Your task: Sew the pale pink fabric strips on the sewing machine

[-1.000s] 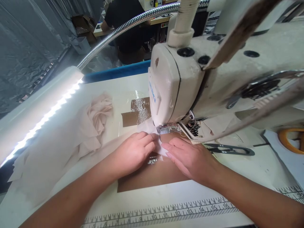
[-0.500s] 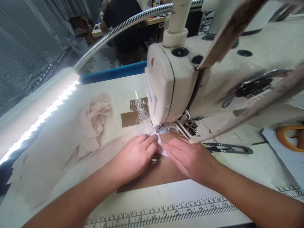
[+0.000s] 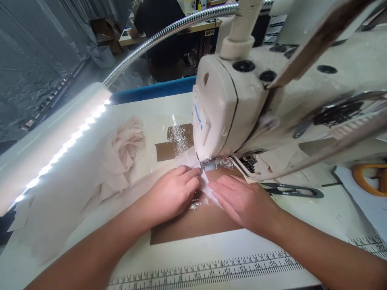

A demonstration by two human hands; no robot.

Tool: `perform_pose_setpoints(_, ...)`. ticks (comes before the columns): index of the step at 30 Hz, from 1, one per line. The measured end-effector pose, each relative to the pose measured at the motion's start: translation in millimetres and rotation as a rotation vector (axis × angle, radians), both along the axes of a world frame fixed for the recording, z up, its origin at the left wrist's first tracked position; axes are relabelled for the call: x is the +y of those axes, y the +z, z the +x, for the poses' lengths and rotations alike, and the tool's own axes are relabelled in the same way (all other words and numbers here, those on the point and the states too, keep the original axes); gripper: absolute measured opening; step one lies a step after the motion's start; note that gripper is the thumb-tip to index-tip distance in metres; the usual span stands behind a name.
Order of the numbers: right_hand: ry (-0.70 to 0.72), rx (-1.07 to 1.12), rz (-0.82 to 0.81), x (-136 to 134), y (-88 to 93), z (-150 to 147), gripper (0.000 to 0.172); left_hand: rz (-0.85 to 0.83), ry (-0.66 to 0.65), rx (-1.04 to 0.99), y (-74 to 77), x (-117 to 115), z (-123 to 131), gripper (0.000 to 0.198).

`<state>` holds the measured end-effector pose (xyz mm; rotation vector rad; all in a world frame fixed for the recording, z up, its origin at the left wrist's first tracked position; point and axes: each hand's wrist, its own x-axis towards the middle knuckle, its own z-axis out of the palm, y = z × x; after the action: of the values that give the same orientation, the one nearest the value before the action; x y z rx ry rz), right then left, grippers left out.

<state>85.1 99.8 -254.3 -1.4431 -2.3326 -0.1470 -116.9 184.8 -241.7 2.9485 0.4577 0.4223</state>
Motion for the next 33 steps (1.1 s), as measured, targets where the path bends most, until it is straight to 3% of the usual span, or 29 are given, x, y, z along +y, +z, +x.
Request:
perform_pose_setpoints(10, -0.038, -0.016, 0.001, 1.8, 1.8, -2.4, 0.028, 0.0, -0.008, -0.001, -5.9, 14.0, -5.5, 0.023)
perform_pose_setpoints(18, 0.019, 0.18, -0.228, 5.1, 12.1, 9.1, 0.032, 0.003, -0.024, 0.008, -1.2, 18.7, -6.1, 0.026)
perform_pose_setpoints(23, -0.044, 0.203, -0.351, -0.8, 30.9, 24.1, 0.03, 0.083, 0.01, 0.02, 12.3, 2.9, -8.1, 0.03)
perform_pose_setpoints(27, -0.028, 0.108, -0.421, -16.8, 44.4, 32.7, 0.028, 0.077, -0.038, 0.069, 28.3, -19.9, -2.3, 0.031)
perform_pose_setpoints(30, -0.038, 0.076, -0.421, -29.4, 43.3, 34.8, 0.031, 0.036, -0.064, 0.114, 30.1, -32.8, 6.7, 0.033)
perform_pose_setpoints(33, -0.086, 0.113, -0.399, -37.7, 30.1, 34.8, 0.034, -0.012, -0.061, 0.133, 21.1, -36.8, 14.4, 0.037)
